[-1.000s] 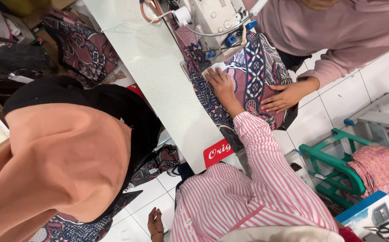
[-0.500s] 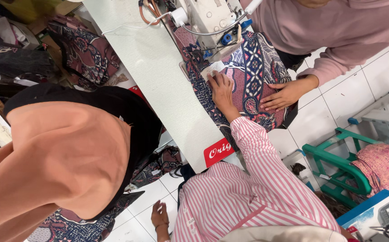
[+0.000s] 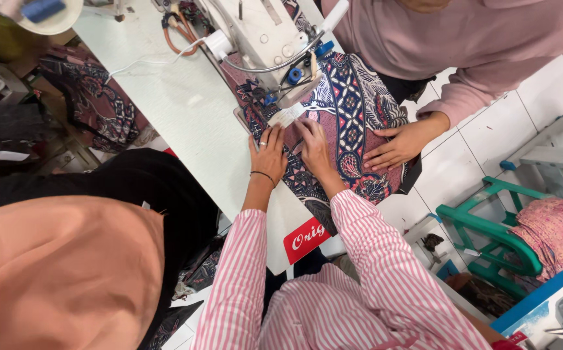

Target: The person walks to a workbench and uses a measuring tape, ruler, and pencil to measure and mark lines on a piece of cardboard. They align the tape measure and ruler, then draw straight lines along the edges to create a pattern.

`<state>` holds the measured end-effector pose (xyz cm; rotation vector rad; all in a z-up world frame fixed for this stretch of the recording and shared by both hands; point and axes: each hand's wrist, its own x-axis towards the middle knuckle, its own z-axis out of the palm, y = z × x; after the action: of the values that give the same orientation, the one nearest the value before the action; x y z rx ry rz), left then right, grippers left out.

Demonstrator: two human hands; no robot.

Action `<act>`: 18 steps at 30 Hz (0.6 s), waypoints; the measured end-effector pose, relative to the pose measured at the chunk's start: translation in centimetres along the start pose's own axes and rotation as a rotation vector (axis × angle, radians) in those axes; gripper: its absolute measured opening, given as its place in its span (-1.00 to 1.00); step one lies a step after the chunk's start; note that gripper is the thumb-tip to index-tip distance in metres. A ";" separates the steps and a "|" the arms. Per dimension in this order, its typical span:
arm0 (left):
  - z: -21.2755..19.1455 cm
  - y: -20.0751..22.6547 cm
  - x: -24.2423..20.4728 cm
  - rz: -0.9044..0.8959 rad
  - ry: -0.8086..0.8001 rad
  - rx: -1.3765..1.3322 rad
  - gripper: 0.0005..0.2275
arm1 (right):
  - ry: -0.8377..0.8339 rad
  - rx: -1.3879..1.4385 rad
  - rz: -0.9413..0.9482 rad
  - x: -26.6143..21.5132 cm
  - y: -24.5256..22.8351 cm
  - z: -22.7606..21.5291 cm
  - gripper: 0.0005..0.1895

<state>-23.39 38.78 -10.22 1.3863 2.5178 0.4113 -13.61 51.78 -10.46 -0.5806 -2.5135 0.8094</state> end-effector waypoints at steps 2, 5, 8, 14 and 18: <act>1.0 0.0 -0.2 0.013 0.036 0.035 -0.36 | -0.017 -0.085 0.050 0.2 1.2 -0.8 -0.44; 1.8 -0.2 -0.7 0.004 -0.024 0.076 -0.36 | -0.041 -0.203 -0.051 0.1 2.1 -1.0 -0.46; 1.5 -0.1 -1.1 -0.002 -0.003 0.097 -0.35 | -0.047 -0.225 -0.078 -0.2 2.2 -0.7 -0.50; 1.0 0.8 -0.2 -0.046 -0.025 0.052 -0.33 | -0.014 -0.308 -0.154 0.1 3.2 -0.4 -0.50; 0.8 0.6 -0.7 -0.063 -0.057 0.061 -0.33 | -0.044 -0.278 -0.119 -0.5 2.9 0.2 -0.51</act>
<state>-22.28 38.54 -10.74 1.3171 2.5397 0.2812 -12.58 53.63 -12.52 -0.4996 -2.6929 0.4364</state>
